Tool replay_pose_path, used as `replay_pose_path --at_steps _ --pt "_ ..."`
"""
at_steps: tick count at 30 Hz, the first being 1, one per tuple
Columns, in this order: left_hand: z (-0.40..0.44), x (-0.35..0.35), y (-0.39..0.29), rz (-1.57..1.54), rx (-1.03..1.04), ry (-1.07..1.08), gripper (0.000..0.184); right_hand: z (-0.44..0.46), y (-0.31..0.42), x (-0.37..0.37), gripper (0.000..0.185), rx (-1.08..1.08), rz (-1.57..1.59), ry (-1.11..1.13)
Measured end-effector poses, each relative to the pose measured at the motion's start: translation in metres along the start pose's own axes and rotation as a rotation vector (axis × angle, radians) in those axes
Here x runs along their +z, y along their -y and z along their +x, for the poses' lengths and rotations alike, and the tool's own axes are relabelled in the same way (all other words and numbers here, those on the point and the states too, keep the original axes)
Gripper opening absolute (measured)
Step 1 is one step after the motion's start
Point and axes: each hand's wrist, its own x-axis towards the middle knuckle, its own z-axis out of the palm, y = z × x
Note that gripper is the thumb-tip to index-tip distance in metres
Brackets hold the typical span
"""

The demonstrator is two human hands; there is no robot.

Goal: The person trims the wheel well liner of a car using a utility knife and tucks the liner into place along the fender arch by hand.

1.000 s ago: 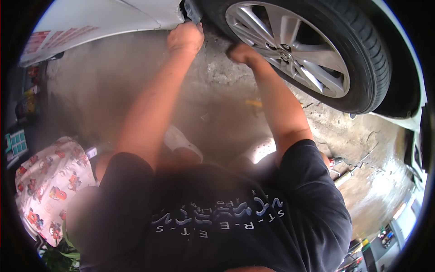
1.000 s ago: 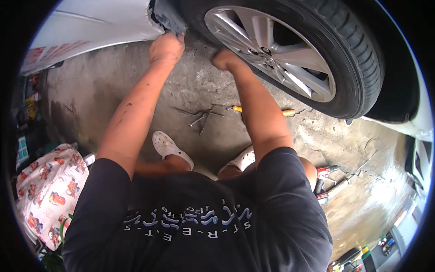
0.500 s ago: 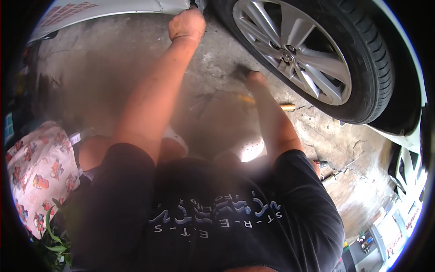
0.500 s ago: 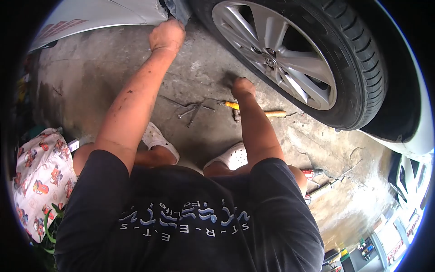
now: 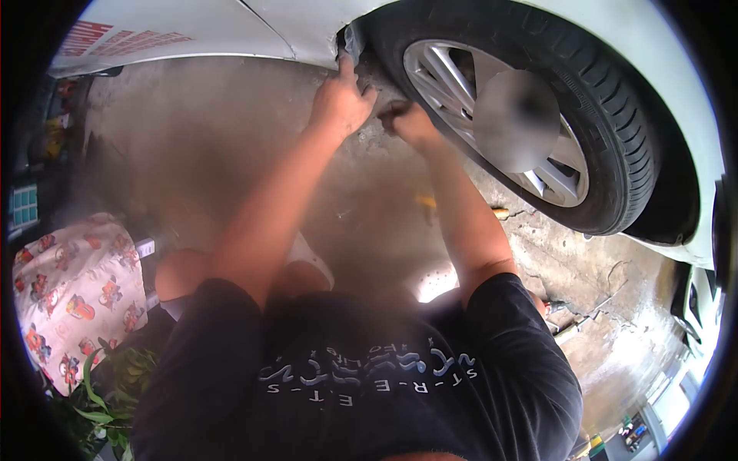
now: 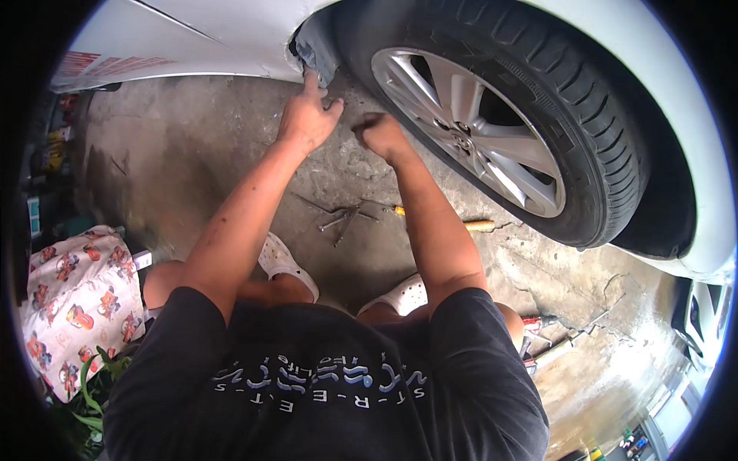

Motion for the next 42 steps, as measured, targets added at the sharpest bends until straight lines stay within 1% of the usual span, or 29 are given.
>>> replay_pose_path --at_steps 1,2,3,4,5,6,8,9,10,11,12,13,14,15,17,18,20,21,23,24,26,27,29,30,32,33,35,38,42 --pt "-0.004 0.002 0.006 -0.098 0.127 -0.128 0.082 -0.002 0.025 -0.006 0.023 0.001 0.172 -0.011" --pt "-0.007 -0.003 0.007 -0.096 0.137 -0.132 0.082 0.0 0.04 -0.009 0.019 -0.001 0.343 -0.024" --pt "-0.013 -0.009 0.007 -0.119 0.147 -0.133 0.076 0.002 0.049 -0.007 0.019 -0.007 0.345 -0.032" --pt "-0.018 -0.013 0.008 -0.141 0.157 -0.133 0.071 0.005 0.058 -0.006 0.014 -0.097 0.598 -0.04" --pt "-0.021 -0.019 0.01 -0.138 0.167 -0.136 0.071 0.008 0.065 -0.004 0.011 -0.189 0.853 -0.047" --pt "-0.024 -0.024 0.01 -0.262 0.106 -0.135 0.059 0.007 0.071 -0.002 0.011 -0.213 0.929 -0.017" --pt "-0.03 -0.032 0.007 -0.476 0.017 -0.176 0.034 0.007 0.077 0.011 0.01 -0.267 0.899 -0.049" --pt "-0.027 -0.03 0.014 -0.473 0.025 -0.178 0.034 0.007 0.078 0.018 0.009 -0.313 0.866 -0.073" --pt "-0.025 -0.026 0.026 -0.662 -0.13 -0.061 0.033 0.003 0.081 0.024 0.01 -0.346 0.722 -0.148" --pt "-0.021 -0.02 0.038 -0.847 -0.288 0.062 0.034 0.0 0.084 0.029 0.01 -0.351 0.725 -0.154" --pt "-0.022 -0.027 0.033 -0.844 -0.282 0.065 0.034 -0.001 0.081 0.035 0.009 -0.342 0.648 -0.201" --pt "-0.024 -0.034 0.03 -0.921 -0.401 0.115 0.035 -0.001 0.08 0.039 0.009 -0.332 0.57 -0.246" --pt "-0.026 -0.041 0.026 -0.996 -0.521 0.165 0.037 0.004 0.076 0.043 0.01 -0.395 0.52 -0.266" --pt "-0.024 -0.041 0.028 -0.993 -0.517 0.163 0.037 0.003 0.079 0.041 0.01 -0.399 0.522 -0.268" --pt "-0.024 -0.038 0.032 -1.192 -0.617 0.201 0.042 -0.002 0.083 0.036 0.009 -0.481 0.391 -0.294" --pt "-0.023 -0.038 0.033 -1.189 -0.616 0.203 0.042 0.001 0.078 0.036 0.009 -0.48 0.394 -0.298" --pt "-0.019 -0.039 0.035 -1.16 -0.525 0.174 0.037 0.012 0.073 0.034 0.016 -0.622 0.424 -0.284" --pt "-0.015 -0.034 0.042 -1.157 -0.519 0.172 0.037 0.015 0.075 0.035 0.016 -0.628 0.426 -0.288" --pt "-0.009 -0.017 0.06 -0.784 -0.292 -0.002 0.027 0.017 0.08 0.038 0.026 -0.46 0.547 -0.443" --pt "-0.009 -0.016 0.06 -0.778 -0.288 -0.004 0.027 0.016 0.088 0.036 0.026 -0.464 0.552 -0.446" --pt "-0.013 -0.016 0.053 -0.056 0.068 -0.318 0.019 0.01 0.112 0.028 0.039 -0.333 0.423 -0.539" --pt "-0.014 -0.021 0.043 -0.046 0.078 -0.321 0.019 0.011 0.118 0.027 0.039 -0.34 0.433 -0.545" --pt "-0.019 -0.035 0.019 0.074 -0.015 -0.255 0.018 0.013 0.126 0.023 0.041 -0.296 0.185 -0.601" --pt "-0.021 -0.039 0.013 0.081 0.0 -0.256 0.018 0.012 0.132 0.023 0.041 -0.299 0.194 -0.615" --pt "-0.023 -0.048 0.001 0.016 -0.073 -0.211 0.019 0.007 0.141 0.023 0.042 -0.262 0.003 -0.618" --pt "-0.022 -0.044 0.007 0.021 -0.062 -0.21 0.019 0.008 0.142 0.018 0.042 -0.261 0.01 -0.628" --pt "-0.022 -0.035 0.031 0.048 0.077 -0.307 0.018 0.007 0.141 0.009 0.039 -0.285 -0.037 -0.488" --pt "-0.026 -0.041 0.029 0.005 0.093 -0.283 0.017 0.011 0.136 -0.01 0.035 -0.348 -0.108 -0.409" --pt "-0.025 -0.033 0.037 -0.01 0.118 -0.3 0.016 0.024 0.137 -0.01 0.027 -0.346 -0.229 -0.387"
